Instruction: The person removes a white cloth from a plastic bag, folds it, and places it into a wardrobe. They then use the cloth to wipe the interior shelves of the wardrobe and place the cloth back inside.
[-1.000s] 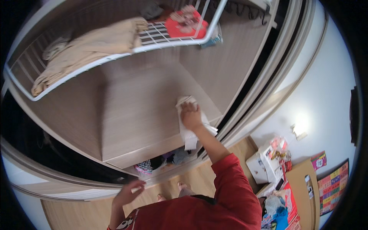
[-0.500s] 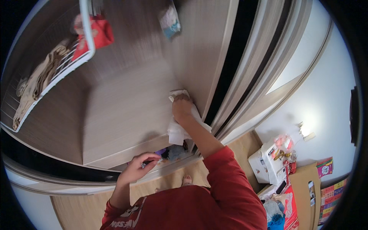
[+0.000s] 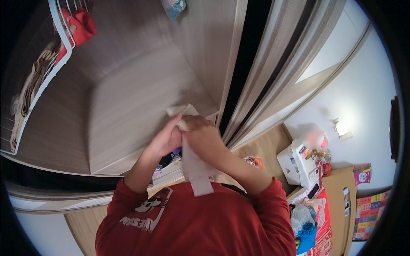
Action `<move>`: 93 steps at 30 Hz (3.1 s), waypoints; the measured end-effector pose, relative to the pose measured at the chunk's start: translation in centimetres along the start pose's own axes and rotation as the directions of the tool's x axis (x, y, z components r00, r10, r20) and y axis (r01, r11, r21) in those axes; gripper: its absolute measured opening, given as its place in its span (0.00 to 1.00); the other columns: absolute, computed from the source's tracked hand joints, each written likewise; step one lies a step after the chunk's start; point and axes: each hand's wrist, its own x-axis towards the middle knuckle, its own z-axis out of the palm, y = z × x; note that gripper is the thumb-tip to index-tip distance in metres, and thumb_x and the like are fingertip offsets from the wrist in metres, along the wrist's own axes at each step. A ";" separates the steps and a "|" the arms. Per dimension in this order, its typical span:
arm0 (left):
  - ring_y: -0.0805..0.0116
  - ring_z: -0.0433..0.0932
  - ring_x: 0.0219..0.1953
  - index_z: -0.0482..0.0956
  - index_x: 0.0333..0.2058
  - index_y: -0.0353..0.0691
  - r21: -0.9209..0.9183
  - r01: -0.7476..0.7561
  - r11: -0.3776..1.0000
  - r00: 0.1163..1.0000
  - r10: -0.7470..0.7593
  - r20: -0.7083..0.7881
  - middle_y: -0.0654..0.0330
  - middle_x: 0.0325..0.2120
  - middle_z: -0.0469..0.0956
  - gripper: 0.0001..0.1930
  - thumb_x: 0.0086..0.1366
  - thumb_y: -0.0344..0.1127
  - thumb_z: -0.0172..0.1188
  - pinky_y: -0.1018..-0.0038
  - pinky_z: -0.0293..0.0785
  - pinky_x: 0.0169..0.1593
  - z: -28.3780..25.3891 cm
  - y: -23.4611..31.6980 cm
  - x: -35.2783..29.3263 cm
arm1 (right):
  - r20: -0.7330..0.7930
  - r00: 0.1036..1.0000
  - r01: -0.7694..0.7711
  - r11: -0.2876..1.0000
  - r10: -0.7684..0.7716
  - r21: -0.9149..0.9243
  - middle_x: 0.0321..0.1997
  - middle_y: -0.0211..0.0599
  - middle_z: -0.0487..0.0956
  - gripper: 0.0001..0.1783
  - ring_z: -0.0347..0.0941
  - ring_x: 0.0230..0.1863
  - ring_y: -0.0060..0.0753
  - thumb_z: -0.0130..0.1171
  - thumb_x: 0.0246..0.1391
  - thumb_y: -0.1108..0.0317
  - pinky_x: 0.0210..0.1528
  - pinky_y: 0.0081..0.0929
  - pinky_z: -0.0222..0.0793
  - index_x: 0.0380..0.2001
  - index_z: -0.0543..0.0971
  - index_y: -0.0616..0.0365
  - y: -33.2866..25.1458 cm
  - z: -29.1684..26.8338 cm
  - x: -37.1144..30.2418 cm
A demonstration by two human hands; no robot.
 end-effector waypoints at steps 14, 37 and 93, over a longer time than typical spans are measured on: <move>0.46 0.56 0.57 0.64 0.50 0.32 0.843 -0.007 -0.538 0.787 0.518 0.337 0.45 0.52 0.61 0.29 0.56 0.49 0.51 0.53 0.50 0.58 -3.1 2.6 10.1 | 0.511 0.823 -0.472 0.802 0.250 0.367 0.37 0.46 0.76 0.15 0.73 0.39 0.44 0.50 0.51 0.67 0.39 0.33 0.68 0.42 0.73 0.62 4.3 -9.0 -10.7; 0.54 0.63 0.51 0.74 0.39 0.43 0.591 -0.673 -0.445 0.594 0.152 0.790 0.56 0.44 0.69 0.18 0.46 0.33 0.59 0.62 0.57 0.56 -3.0 -2.9 8.0 | 0.706 0.686 -0.571 0.733 0.177 0.371 0.38 0.40 0.77 0.14 0.73 0.38 0.36 0.50 0.53 0.67 0.40 0.28 0.67 0.42 0.73 0.60 3.4 -8.1 -11.3; 0.52 0.49 0.60 0.64 0.54 0.63 0.704 0.617 -0.351 0.621 0.767 -0.162 0.55 0.59 0.52 0.25 0.57 0.55 0.38 0.49 0.52 0.56 -14.3 27.9 33.8 | 0.735 0.582 -0.783 0.484 0.348 0.391 0.32 0.48 0.77 0.13 0.73 0.31 0.46 0.50 0.48 0.66 0.34 0.36 0.67 0.38 0.76 0.57 5.9 4.7 -24.3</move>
